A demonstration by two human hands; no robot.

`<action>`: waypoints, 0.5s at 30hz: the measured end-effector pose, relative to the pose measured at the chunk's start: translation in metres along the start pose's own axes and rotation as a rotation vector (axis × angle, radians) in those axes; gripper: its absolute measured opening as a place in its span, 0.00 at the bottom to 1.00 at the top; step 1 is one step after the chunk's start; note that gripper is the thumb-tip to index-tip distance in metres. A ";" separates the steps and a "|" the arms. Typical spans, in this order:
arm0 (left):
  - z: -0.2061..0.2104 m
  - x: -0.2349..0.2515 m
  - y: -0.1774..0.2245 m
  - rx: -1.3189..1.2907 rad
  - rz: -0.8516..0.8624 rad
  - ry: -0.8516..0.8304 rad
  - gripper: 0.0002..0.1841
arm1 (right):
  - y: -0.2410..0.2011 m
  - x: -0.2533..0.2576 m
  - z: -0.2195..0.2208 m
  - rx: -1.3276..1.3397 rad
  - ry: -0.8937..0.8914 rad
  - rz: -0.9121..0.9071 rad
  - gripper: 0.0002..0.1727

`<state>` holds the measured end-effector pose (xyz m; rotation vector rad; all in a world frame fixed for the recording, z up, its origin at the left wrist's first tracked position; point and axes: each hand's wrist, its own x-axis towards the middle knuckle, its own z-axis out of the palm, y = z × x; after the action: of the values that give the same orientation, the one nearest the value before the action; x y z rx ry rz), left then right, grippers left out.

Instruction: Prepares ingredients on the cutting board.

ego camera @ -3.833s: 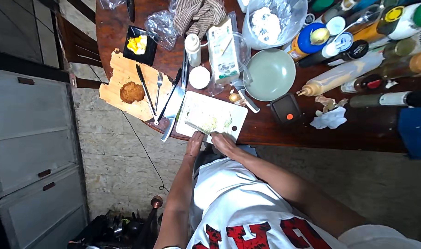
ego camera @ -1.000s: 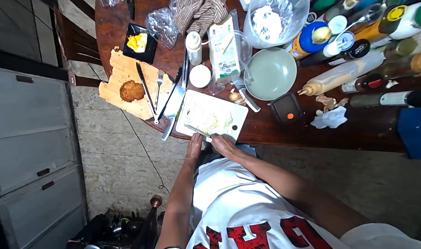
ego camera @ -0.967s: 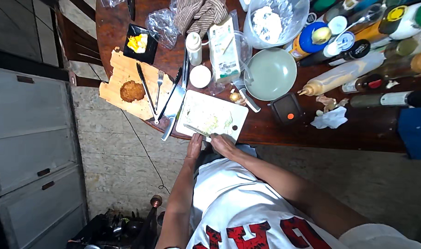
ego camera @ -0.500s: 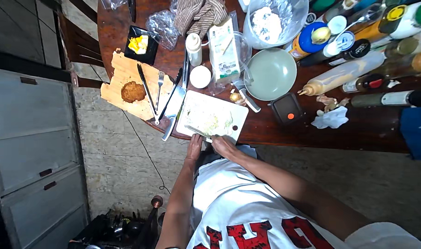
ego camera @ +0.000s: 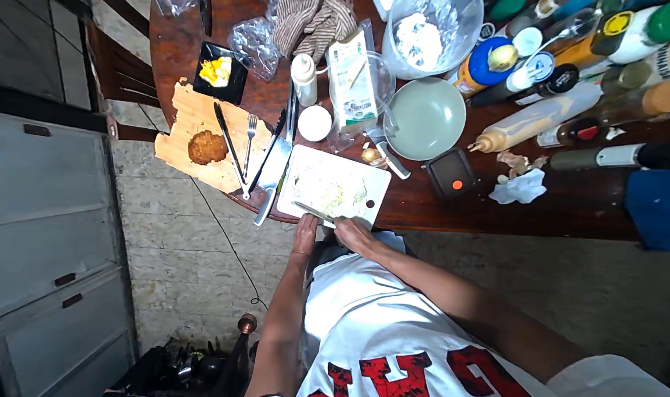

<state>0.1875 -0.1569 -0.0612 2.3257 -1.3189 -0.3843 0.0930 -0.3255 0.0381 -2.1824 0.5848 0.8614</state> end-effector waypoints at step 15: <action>0.000 -0.007 0.002 0.031 -0.007 -0.009 0.10 | 0.000 -0.003 0.004 -0.015 -0.001 0.000 0.19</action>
<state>0.1823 -0.1523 -0.0601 2.3573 -1.3311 -0.3797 0.0893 -0.3219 0.0376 -2.1950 0.5799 0.8696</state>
